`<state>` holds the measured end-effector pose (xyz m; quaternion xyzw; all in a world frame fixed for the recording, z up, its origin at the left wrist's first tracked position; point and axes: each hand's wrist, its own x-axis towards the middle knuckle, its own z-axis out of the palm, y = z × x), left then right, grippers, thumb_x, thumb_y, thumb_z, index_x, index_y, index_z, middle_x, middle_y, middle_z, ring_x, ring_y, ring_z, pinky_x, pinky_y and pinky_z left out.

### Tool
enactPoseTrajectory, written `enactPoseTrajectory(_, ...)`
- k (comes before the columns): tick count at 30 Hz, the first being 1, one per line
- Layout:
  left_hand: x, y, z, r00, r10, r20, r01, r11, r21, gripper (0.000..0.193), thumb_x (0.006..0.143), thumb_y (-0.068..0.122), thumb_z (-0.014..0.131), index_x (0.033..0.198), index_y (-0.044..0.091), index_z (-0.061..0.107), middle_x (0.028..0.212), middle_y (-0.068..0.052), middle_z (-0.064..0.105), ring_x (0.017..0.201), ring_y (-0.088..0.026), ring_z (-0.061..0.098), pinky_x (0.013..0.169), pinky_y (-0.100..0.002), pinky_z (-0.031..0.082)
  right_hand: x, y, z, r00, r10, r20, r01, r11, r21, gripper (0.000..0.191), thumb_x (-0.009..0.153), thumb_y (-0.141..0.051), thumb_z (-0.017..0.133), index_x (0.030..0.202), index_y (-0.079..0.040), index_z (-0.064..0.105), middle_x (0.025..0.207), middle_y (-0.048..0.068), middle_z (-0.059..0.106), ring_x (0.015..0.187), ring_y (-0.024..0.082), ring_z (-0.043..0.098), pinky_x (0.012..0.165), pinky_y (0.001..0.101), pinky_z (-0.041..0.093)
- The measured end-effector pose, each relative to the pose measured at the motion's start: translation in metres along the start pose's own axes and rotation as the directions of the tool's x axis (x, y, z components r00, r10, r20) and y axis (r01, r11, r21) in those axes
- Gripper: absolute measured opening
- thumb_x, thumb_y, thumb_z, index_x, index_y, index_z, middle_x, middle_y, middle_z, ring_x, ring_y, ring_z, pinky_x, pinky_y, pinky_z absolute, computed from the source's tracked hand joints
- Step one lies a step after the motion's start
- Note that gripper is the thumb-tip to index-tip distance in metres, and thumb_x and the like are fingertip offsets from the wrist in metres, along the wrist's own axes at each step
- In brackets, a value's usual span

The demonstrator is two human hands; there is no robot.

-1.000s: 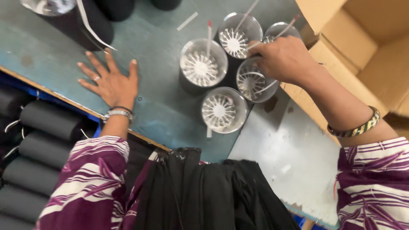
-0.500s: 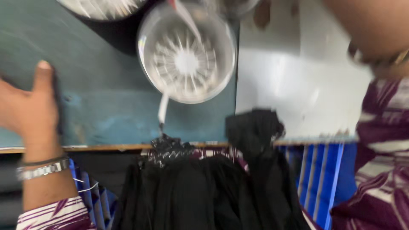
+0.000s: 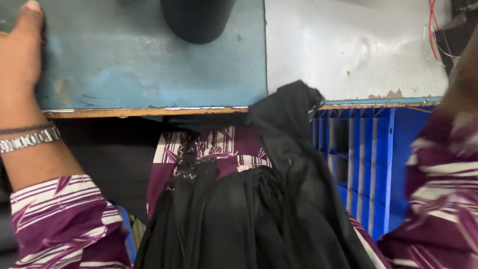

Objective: The person assembles LED driver units at a factory workbench. They connect red, blue and white wires to a small driver board using white connectors, seat the board and wires inside a black cylindrical housing, and place finished units in a growing group on the table, occasionally reaching for new housings and parts.

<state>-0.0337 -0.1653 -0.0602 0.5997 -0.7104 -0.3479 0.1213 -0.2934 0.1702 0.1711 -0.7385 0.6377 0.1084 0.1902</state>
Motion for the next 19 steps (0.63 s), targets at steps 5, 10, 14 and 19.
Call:
enactPoseTrajectory(5, 0.009, -0.009, 0.006, 0.977, 0.206, -0.064, -0.204, 0.978, 0.032, 0.078, 0.102, 0.076, 0.062, 0.099, -0.001, 0.073, 0.084, -0.018, 0.071, 0.081, -0.028, 0.071, 0.076, -0.043, 0.054, -0.009, -0.029, 0.119, 0.862, -0.442, -0.248, 0.446, 0.43, 0.785, 0.053, 0.109, -0.037, 0.064, 0.151, -0.006, 0.057, 0.156, 0.014, 0.06, 0.152, 0.038, 0.048, 0.133, 0.0545, 0.037)
enactPoseTrajectory(10, 0.012, -0.019, 0.007, 0.769, 0.583, -0.262, -0.594, 0.803, 0.044, 0.071, 0.1, 0.051, 0.067, 0.094, -0.019, 0.067, 0.083, -0.026, 0.071, 0.077, -0.036, 0.07, 0.064, -0.05, 0.055, 0.034, -0.087, 0.266, 0.993, -0.004, -0.117, 0.113, 0.29, 0.95, 0.064, 0.105, -0.043, 0.053, 0.154, -0.004, 0.045, 0.158, 0.015, 0.05, 0.149, 0.033, 0.042, 0.123, 0.0477, 0.029)
enactPoseTrajectory(14, 0.008, -0.016, 0.007, 0.929, 0.349, -0.121, -0.346, 0.937, 0.047, 0.08, 0.1, 0.068, 0.059, 0.103, -0.011, 0.071, 0.081, -0.023, 0.07, 0.078, -0.03, 0.068, 0.071, -0.047, 0.053, 0.03, -0.098, 0.305, 0.983, 0.179, -0.035, 0.028, 0.043, 0.999, 0.058, 0.105, -0.041, 0.051, 0.15, -0.005, 0.051, 0.154, 0.014, 0.054, 0.149, 0.032, 0.044, 0.124, 0.0451, 0.03)
enactPoseTrajectory(19, 0.004, -0.015, 0.007, 0.942, 0.316, -0.111, -0.305, 0.947, 0.103, 0.083, 0.1, 0.071, 0.057, 0.101, -0.01, 0.071, 0.078, -0.02, 0.068, 0.075, -0.027, 0.069, 0.072, -0.045, 0.054, 0.014, -0.071, 0.31, 0.987, 0.131, -0.099, 0.119, -0.162, 0.98, 0.042, 0.106, -0.032, 0.058, 0.132, -0.001, 0.068, 0.145, 0.017, 0.064, 0.146, 0.035, 0.052, 0.125, 0.048, 0.034)
